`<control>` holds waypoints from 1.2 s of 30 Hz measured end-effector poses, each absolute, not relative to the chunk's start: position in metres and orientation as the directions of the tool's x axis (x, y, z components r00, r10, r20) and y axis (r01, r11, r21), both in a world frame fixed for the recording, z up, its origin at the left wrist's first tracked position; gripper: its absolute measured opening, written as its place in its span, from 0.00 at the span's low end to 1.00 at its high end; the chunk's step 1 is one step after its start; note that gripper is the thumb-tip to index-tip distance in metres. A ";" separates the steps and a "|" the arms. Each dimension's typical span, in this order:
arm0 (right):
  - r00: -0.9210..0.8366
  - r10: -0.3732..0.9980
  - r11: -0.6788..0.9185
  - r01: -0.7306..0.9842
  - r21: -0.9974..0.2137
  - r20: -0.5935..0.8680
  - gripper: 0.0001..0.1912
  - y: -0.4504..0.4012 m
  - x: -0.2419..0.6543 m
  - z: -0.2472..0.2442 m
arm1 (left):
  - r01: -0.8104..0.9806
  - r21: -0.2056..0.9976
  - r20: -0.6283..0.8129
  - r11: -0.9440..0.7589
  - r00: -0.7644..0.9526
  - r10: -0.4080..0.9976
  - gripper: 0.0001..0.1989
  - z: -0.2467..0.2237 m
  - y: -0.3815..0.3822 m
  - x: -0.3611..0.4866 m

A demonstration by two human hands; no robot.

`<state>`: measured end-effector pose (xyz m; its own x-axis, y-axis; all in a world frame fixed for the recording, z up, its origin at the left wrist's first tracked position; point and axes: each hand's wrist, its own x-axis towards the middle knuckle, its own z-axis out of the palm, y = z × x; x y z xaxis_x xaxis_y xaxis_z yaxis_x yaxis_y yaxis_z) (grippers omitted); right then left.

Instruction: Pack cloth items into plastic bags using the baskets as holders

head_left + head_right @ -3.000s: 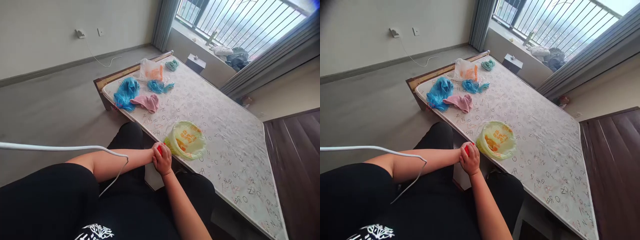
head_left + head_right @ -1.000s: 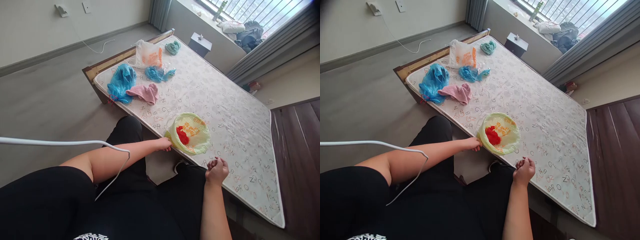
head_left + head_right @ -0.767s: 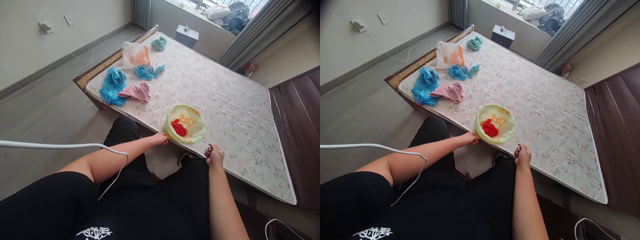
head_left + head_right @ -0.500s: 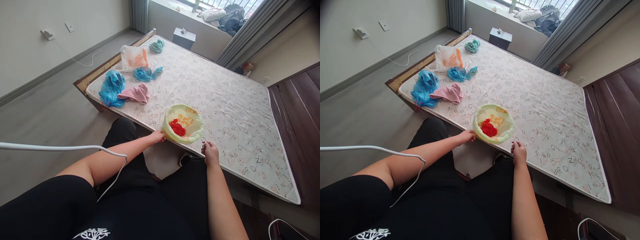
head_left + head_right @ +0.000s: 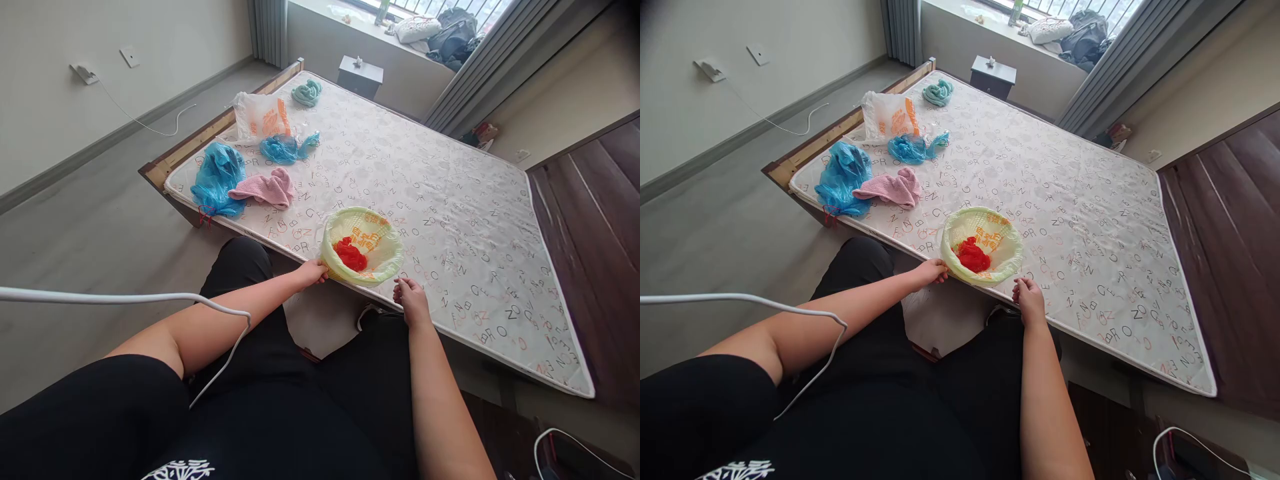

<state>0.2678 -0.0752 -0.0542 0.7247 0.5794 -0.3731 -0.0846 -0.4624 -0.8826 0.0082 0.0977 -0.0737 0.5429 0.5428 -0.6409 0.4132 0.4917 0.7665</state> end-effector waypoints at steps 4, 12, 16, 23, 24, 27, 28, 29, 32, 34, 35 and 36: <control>0.717 0.585 -0.468 -0.084 -0.880 -0.379 0.19 -0.075 0.268 -0.055 | 0.409 0.769 -0.638 0.491 0.545 0.544 0.03 -0.074 0.097 0.008; 0.689 0.609 -0.485 -0.069 -0.872 -0.393 0.19 -0.074 0.269 -0.061 | 0.415 0.767 -0.640 0.489 0.552 0.535 0.03 -0.077 0.098 0.008; 0.683 0.611 -0.506 -0.052 -0.861 -0.400 0.19 -0.074 0.269 -0.061 | 0.416 0.769 -0.637 0.485 0.553 0.537 0.03 -0.079 0.099 0.008; 0.661 0.621 -0.537 -0.033 -0.843 -0.421 0.18 -0.075 0.271 -0.066 | 0.408 0.776 -0.628 0.481 0.561 0.539 0.04 -0.079 0.099 0.007; 0.656 0.622 -0.541 -0.034 -0.840 -0.428 0.17 -0.075 0.271 -0.066 | 0.404 0.777 -0.627 0.482 0.562 0.540 0.04 -0.079 0.099 0.007; 0.636 0.626 -0.560 -0.036 -0.828 -0.451 0.16 -0.074 0.271 -0.066 | 0.387 0.781 -0.621 0.490 0.562 0.546 0.03 -0.077 0.099 0.007; 0.628 0.627 -0.569 -0.034 -0.821 -0.461 0.16 -0.074 0.270 -0.066 | 0.383 0.780 -0.622 0.496 0.561 0.546 0.03 -0.076 0.099 0.007; 0.615 0.630 -0.583 -0.029 -0.812 -0.474 0.15 -0.074 0.268 -0.066 | 0.378 0.777 -0.625 0.504 0.557 0.547 0.03 -0.076 0.099 0.008; 0.545 0.650 -0.635 0.008 -0.772 -0.529 0.12 -0.073 0.263 -0.064 | 0.368 0.758 -0.646 0.539 0.538 0.542 0.03 -0.074 0.099 0.009; 0.499 0.662 -0.661 0.036 -0.750 -0.560 0.10 -0.072 0.259 -0.063 | 0.359 0.746 -0.658 0.560 0.528 0.538 0.03 -0.072 0.099 0.010; 0.484 0.665 -0.668 0.043 -0.743 -0.569 0.09 -0.072 0.257 -0.062 | 0.352 0.743 -0.661 0.570 0.525 0.537 0.04 -0.071 0.099 0.010; 0.474 0.665 -0.672 0.044 -0.739 -0.577 0.09 -0.072 0.256 -0.061 | 0.342 0.740 -0.661 0.579 0.526 0.535 0.05 -0.071 0.099 0.010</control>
